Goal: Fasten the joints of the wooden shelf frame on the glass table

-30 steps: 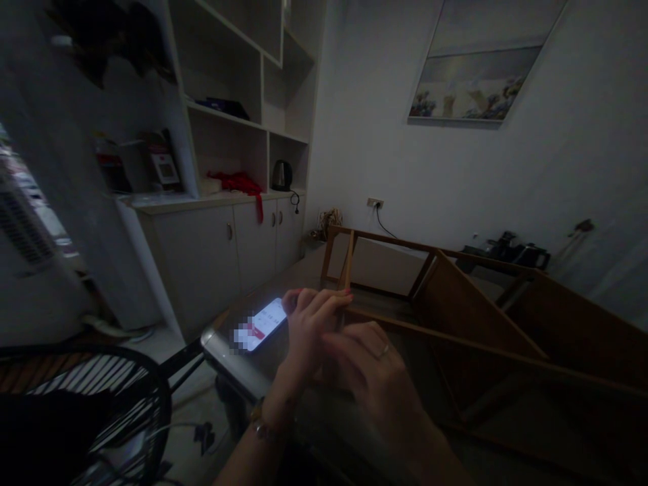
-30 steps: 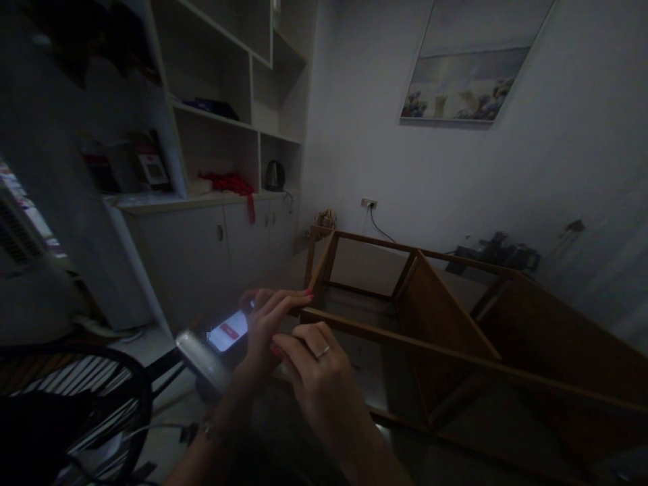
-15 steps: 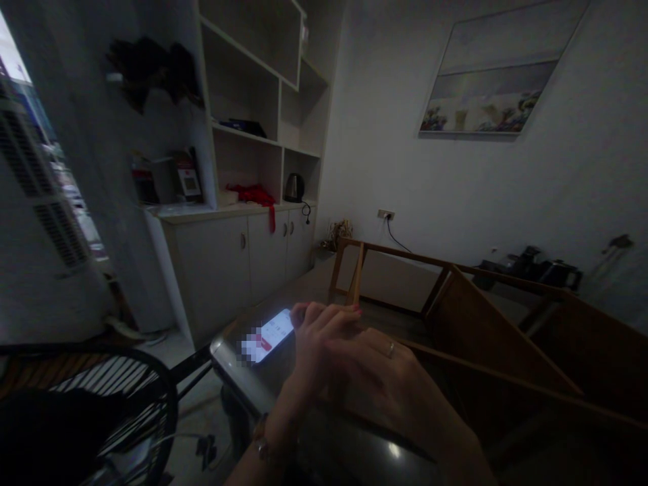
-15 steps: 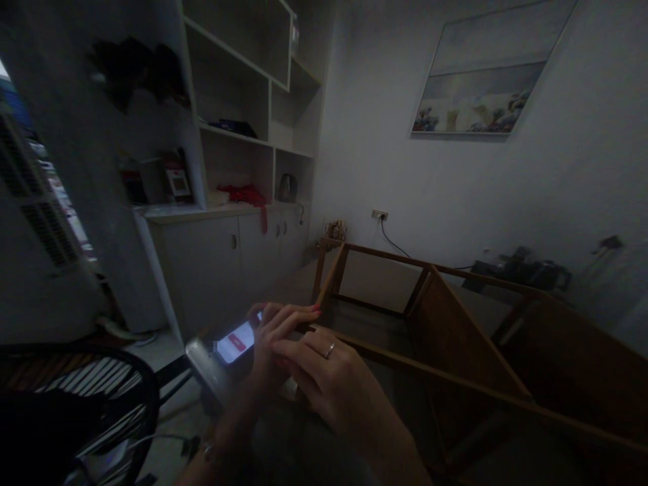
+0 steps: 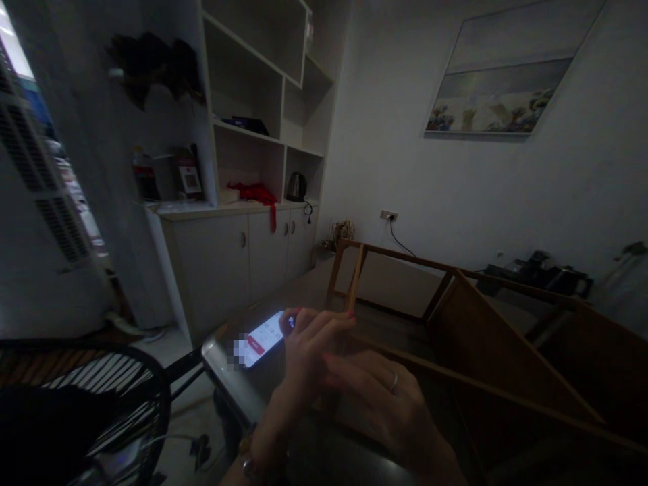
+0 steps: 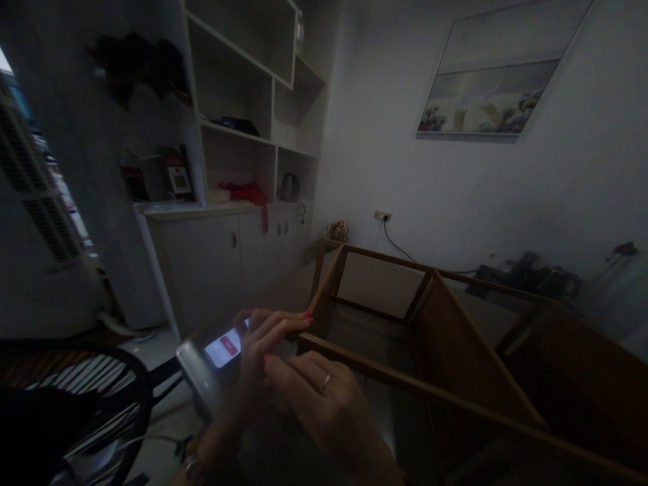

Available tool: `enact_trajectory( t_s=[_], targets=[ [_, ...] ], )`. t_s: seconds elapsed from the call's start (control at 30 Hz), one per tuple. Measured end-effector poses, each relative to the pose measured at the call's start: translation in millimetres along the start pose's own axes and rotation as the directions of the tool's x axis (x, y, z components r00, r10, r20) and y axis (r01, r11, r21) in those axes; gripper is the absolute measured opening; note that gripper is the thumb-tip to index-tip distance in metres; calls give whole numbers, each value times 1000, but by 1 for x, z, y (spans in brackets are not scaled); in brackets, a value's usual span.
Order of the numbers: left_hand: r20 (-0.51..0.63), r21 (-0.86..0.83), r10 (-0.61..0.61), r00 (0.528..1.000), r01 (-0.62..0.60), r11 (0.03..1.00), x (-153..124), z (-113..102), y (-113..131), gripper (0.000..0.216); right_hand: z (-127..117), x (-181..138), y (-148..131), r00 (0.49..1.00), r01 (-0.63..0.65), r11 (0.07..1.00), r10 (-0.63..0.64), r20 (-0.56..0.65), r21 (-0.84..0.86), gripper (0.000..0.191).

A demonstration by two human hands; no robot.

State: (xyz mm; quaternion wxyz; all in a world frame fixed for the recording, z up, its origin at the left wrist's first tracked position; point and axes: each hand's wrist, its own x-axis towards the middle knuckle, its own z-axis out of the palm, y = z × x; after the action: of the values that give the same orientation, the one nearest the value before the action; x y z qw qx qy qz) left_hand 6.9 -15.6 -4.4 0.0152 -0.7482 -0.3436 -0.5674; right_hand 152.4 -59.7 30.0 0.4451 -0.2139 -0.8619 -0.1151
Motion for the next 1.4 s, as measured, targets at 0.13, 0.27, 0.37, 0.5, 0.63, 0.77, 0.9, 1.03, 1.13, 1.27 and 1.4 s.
enact_trajectory(
  t_s=[0.13, 0.27, 0.37, 0.5, 0.63, 0.77, 0.9, 1.03, 1.13, 1.27, 1.4],
  targets=[
    [30, -4, -8, 1000, 8, 1000, -1, 0, -2, 64, 3, 1, -1, 998, 11, 1000, -12, -61, -6, 18],
    [16, -5, 0, 1000, 0, 1000, -2, -1, -2, 62, 4, 2, -2, 998, 6, 1000, -5, -67, 6, 15],
    [22, -6, 3, 1000, -3, 1000, -1, -2, -1, 64, 5, 2, -3, 999, -34, 999, 35, -40, 29, 12],
    [47, -2, -11, 999, 12, 1000, -1, -3, 0, 62, 5, 3, -5, 998, -54, 998, 53, -22, -30, 10],
    [33, -16, -17, 999, 18, 1000, -1, -3, 1, 63, 3, 1, -4, 993, 35, 992, -48, -106, -125, 16],
    [76, -18, -40, 996, 41, 999, -1, -4, 0, 58, 4, -1, -2, 987, 41, 991, -60, -149, -126, 14],
    [79, 0, -21, 997, 22, 1000, 0, -3, 0, 63, 6, -3, -2, 980, 46, 974, -86, -177, -220, 15],
    [49, 17, -20, 999, 19, 1000, 0, -2, 0, 58, 9, -4, 0, 975, 49, 972, -97, -198, -231, 14],
    [55, -3, -15, 998, 16, 1000, -1, -1, -2, 61, 7, -3, -1, 981, 38, 976, -76, -176, -213, 13],
    [69, -35, -24, 997, 26, 999, -2, -1, -2, 59, -4, 0, -1, 997, 48, 980, -60, -55, -194, 11],
    [56, 8, -31, 998, 30, 1000, -1, -1, 0, 37, -14, 0, 1, 997, 62, 985, -52, 65, -161, 18]
  ],
)
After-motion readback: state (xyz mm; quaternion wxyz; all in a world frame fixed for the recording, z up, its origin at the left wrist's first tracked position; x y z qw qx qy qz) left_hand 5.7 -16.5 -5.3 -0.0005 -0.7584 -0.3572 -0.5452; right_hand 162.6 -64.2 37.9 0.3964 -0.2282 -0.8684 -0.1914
